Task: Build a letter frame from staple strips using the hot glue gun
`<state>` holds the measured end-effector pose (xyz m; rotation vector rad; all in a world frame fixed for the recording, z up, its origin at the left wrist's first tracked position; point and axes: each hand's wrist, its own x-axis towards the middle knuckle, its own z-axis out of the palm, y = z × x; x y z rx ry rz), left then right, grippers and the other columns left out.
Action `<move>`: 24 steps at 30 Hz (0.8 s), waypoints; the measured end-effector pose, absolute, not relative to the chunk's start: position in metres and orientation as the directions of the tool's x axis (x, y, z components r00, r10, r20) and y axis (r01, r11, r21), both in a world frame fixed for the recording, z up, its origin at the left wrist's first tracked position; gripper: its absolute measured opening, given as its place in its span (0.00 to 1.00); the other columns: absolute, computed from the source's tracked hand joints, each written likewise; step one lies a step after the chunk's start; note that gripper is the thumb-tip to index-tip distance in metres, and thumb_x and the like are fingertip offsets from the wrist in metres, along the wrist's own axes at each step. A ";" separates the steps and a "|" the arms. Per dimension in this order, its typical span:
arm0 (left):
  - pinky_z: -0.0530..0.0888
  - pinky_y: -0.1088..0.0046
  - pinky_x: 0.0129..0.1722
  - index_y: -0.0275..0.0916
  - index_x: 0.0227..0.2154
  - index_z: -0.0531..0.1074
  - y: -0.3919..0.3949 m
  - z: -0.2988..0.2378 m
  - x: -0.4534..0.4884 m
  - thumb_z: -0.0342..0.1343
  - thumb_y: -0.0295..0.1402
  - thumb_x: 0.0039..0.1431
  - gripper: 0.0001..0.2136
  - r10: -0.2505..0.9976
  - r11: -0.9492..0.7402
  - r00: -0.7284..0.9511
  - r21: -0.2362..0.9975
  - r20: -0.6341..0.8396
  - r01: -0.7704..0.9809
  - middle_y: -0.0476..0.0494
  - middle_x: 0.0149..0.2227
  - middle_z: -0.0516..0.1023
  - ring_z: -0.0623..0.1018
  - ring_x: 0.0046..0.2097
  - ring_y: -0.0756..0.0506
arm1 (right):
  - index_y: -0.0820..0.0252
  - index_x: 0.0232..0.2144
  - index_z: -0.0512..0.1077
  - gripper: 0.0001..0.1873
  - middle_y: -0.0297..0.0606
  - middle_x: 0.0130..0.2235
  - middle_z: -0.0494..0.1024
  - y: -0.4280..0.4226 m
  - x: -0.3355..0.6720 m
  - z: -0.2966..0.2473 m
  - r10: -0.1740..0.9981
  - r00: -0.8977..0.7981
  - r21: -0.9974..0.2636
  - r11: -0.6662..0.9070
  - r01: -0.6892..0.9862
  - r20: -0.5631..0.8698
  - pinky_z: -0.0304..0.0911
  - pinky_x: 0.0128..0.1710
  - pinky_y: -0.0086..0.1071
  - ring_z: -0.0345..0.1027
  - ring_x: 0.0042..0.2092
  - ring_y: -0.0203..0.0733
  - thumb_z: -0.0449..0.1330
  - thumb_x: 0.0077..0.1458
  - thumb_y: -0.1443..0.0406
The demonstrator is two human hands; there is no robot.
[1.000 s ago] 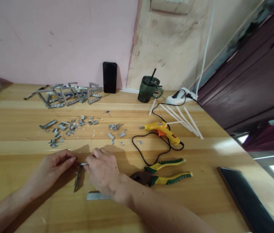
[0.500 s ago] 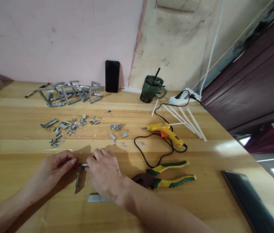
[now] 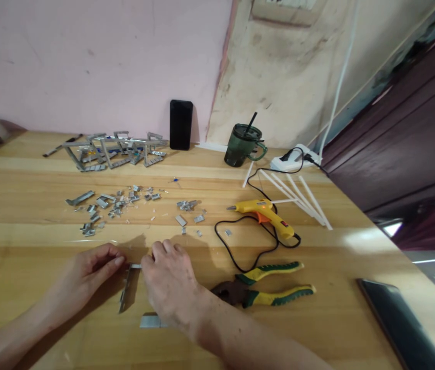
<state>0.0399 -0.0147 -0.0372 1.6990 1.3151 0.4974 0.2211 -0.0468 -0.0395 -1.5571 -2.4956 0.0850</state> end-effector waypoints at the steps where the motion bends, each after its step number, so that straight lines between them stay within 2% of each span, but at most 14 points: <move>1: 0.65 0.75 0.27 0.39 0.25 0.69 -0.014 -0.038 0.040 0.47 0.44 0.57 0.15 0.912 -0.027 0.355 0.836 -0.203 0.548 0.50 0.23 0.68 0.68 0.27 0.47 | 0.60 0.29 0.71 0.03 0.39 0.33 0.70 -0.046 0.221 -0.039 0.896 -0.423 -0.156 0.441 0.884 0.133 0.60 0.34 0.35 0.61 0.38 0.43 0.57 0.53 0.69; 12: 0.65 0.74 0.27 0.40 0.24 0.68 -0.016 -0.039 0.038 0.46 0.47 0.57 0.17 0.903 -0.016 0.356 0.809 -0.242 0.588 0.51 0.23 0.68 0.67 0.27 0.47 | 0.59 0.30 0.71 0.05 0.40 0.34 0.70 -0.044 0.220 -0.041 0.887 -0.442 -0.181 0.460 0.869 0.132 0.59 0.35 0.35 0.61 0.38 0.44 0.55 0.54 0.69; 24: 0.65 0.77 0.24 0.40 0.23 0.70 -0.018 -0.037 0.038 0.49 0.44 0.56 0.15 0.909 -0.029 0.359 0.827 -0.212 0.561 0.52 0.21 0.69 0.68 0.26 0.49 | 0.59 0.27 0.71 0.06 0.39 0.32 0.69 -0.044 0.219 -0.039 0.878 -0.455 -0.171 0.477 0.862 0.152 0.59 0.32 0.35 0.61 0.36 0.44 0.55 0.51 0.71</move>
